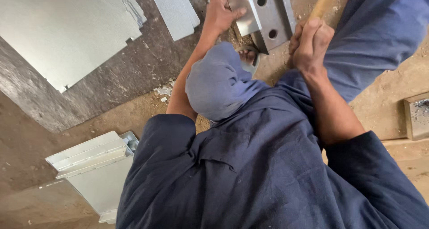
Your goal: The person sits on the floor and bends thin metal strips by hand, positioning each strip over a slotted metal channel and striking it with a wooden mallet to fold the edge. They reposition the strip, press the fold flat, and set finished bent strips onto a stack of completed pieces beside them.
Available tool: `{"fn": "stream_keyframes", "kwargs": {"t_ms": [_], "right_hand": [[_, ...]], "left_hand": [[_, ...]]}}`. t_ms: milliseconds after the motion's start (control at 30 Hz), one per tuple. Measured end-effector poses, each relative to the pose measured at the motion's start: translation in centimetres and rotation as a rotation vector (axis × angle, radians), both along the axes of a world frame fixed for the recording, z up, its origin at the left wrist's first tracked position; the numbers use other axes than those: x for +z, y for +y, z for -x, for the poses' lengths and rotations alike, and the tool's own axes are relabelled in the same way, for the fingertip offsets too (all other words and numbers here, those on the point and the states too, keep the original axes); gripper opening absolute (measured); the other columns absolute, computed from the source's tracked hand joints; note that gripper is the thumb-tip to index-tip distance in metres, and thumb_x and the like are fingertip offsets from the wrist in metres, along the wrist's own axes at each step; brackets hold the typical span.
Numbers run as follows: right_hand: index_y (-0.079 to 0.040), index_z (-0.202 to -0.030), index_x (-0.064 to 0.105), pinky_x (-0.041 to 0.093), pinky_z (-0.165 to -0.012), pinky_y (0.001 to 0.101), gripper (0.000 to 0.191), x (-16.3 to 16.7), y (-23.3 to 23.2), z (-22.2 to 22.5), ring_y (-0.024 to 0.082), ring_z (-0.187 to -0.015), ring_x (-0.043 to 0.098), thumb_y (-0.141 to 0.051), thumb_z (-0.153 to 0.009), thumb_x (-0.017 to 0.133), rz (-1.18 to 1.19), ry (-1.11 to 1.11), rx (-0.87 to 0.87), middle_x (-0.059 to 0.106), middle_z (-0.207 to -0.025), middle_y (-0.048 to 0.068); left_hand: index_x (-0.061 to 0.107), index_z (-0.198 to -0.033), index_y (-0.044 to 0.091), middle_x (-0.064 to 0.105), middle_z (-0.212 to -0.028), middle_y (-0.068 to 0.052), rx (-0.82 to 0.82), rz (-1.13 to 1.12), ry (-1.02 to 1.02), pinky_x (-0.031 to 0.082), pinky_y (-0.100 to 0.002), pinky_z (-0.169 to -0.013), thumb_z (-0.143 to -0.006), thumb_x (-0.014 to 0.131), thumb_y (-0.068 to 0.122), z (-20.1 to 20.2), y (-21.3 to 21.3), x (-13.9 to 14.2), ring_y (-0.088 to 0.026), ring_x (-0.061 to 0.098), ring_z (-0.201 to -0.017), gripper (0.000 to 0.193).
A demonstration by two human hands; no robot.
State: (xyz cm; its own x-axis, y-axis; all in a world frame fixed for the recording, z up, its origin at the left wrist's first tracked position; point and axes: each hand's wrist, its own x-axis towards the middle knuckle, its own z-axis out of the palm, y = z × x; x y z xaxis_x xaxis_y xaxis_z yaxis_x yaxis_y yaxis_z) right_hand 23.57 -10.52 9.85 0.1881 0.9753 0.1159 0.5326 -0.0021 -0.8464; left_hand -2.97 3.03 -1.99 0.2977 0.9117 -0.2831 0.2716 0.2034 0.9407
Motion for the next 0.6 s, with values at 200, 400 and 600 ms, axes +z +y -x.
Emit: {"fn": "stream_keyframes", "kwargs": {"t_ms": [200,400,600], "right_hand": [[-0.003,-0.074,0.054,0.031,-0.042,0.0363,0.053,-1.5,-2.3,0.0,0.017,-0.047,0.044,-0.028,-0.12,0.045,0.436,0.247,-0.047,0.045,-0.057,0.005],[-0.007,-0.082,0.054,0.032,-0.042,0.0322,0.045,-1.0,-4.1,0.3,0.012,-0.047,0.042,-0.032,-0.117,0.043,0.605,0.641,-0.168,0.045,-0.062,-0.001],[-0.005,-0.08,0.053,0.035,-0.046,0.0316,0.049,-1.9,-6.3,0.7,0.012,-0.052,0.045,-0.032,-0.119,0.043,0.49,0.521,-0.116,0.046,-0.064,0.0]], "left_hand": [[0.02,-0.157,0.011,0.073,-0.12,-0.022,-0.028,-0.167,-0.018,0.068,-0.034,-0.078,-0.077,0.097,0.011,0.0,0.2,-0.7,-0.023,0.077,-0.103,0.111],[0.034,-0.148,0.009,0.08,-0.109,-0.019,-0.001,0.018,0.002,0.066,-0.033,-0.078,-0.077,0.094,0.021,0.3,0.3,-1.1,-0.024,0.082,-0.094,0.094],[0.055,-0.128,0.004,0.075,-0.098,-0.013,-0.068,-0.245,0.021,0.061,-0.037,-0.07,-0.082,0.096,0.023,0.8,0.3,-1.7,-0.021,0.072,-0.083,0.065]]}}
